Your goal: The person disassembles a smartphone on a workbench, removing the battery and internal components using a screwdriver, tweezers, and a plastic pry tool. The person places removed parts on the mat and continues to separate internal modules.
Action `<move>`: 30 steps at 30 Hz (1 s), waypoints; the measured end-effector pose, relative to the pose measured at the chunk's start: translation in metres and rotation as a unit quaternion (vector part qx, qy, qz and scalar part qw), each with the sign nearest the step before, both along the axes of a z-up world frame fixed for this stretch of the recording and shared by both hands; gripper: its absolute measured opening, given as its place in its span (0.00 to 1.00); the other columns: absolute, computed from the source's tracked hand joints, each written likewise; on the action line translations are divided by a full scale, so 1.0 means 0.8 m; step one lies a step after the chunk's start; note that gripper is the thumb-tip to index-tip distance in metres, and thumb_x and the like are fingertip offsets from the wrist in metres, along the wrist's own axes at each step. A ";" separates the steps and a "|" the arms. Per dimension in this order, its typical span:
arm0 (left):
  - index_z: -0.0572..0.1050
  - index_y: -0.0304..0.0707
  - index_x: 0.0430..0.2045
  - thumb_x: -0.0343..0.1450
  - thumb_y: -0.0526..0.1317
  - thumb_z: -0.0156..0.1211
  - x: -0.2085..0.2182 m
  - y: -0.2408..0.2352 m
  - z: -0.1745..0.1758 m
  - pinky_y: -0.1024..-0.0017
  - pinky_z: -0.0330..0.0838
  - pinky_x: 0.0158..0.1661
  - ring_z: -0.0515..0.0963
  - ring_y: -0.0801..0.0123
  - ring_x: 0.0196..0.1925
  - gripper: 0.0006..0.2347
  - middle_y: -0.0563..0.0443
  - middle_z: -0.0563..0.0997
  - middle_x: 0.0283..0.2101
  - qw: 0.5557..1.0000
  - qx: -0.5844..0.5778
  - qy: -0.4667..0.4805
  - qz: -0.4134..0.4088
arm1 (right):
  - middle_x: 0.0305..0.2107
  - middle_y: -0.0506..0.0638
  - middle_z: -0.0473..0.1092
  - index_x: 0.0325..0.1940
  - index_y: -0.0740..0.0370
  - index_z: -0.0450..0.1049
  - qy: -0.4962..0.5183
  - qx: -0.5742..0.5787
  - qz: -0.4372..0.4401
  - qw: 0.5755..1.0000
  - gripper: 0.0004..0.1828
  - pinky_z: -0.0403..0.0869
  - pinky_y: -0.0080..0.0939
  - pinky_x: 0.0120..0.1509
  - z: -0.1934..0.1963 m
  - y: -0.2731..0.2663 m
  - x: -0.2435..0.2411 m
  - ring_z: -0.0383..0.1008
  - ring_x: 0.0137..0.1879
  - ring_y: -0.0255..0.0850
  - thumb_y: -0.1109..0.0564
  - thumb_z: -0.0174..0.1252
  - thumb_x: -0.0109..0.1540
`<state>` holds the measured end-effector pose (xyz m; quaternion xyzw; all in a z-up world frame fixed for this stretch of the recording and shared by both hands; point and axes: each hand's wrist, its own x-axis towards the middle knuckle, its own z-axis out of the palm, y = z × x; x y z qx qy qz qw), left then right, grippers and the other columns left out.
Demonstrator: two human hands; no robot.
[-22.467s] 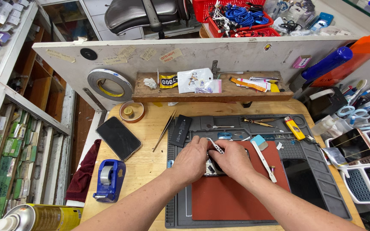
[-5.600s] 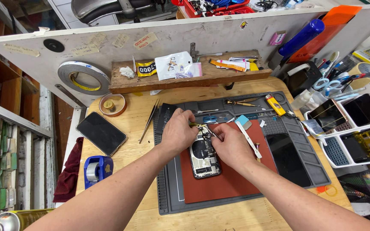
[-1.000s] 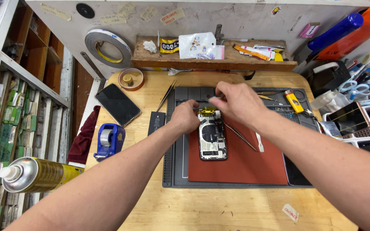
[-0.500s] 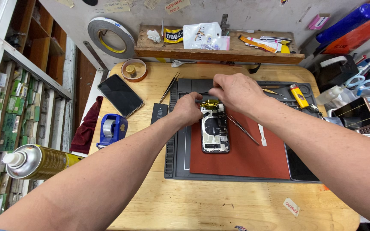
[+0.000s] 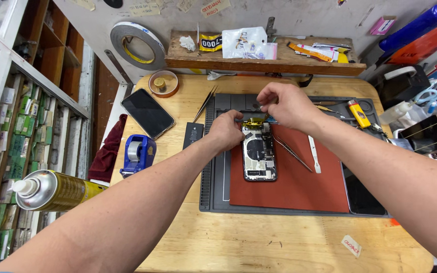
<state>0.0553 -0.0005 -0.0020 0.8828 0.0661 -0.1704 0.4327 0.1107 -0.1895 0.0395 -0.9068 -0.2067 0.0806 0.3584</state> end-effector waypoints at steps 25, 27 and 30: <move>0.78 0.30 0.42 0.61 0.30 0.67 -0.022 -0.013 -0.035 0.64 0.76 0.47 0.83 0.56 0.44 0.15 0.41 0.82 0.40 0.984 -0.009 -0.147 0.095 | 0.39 0.53 0.79 0.47 0.60 0.78 -0.051 -0.093 -0.041 0.993 0.12 0.76 0.44 0.54 0.008 -0.003 -0.020 0.80 0.47 0.44 0.65 0.59 0.59; 0.78 0.30 0.42 0.60 0.30 0.68 -0.025 -0.011 -0.033 0.64 0.76 0.47 0.82 0.56 0.44 0.16 0.41 0.82 0.40 0.985 -0.008 -0.143 0.096 | 0.38 0.52 0.80 0.46 0.61 0.77 -0.036 -0.046 -0.048 0.997 0.12 0.78 0.42 0.53 0.007 -0.009 -0.018 0.81 0.47 0.40 0.66 0.58 0.59; 0.78 0.29 0.43 0.61 0.31 0.68 -0.026 -0.012 -0.032 0.64 0.77 0.48 0.83 0.57 0.45 0.16 0.41 0.83 0.40 0.985 0.000 -0.149 0.090 | 0.39 0.51 0.79 0.49 0.63 0.76 0.010 0.016 -0.090 0.996 0.13 0.78 0.42 0.51 0.009 -0.021 -0.020 0.80 0.46 0.39 0.67 0.59 0.59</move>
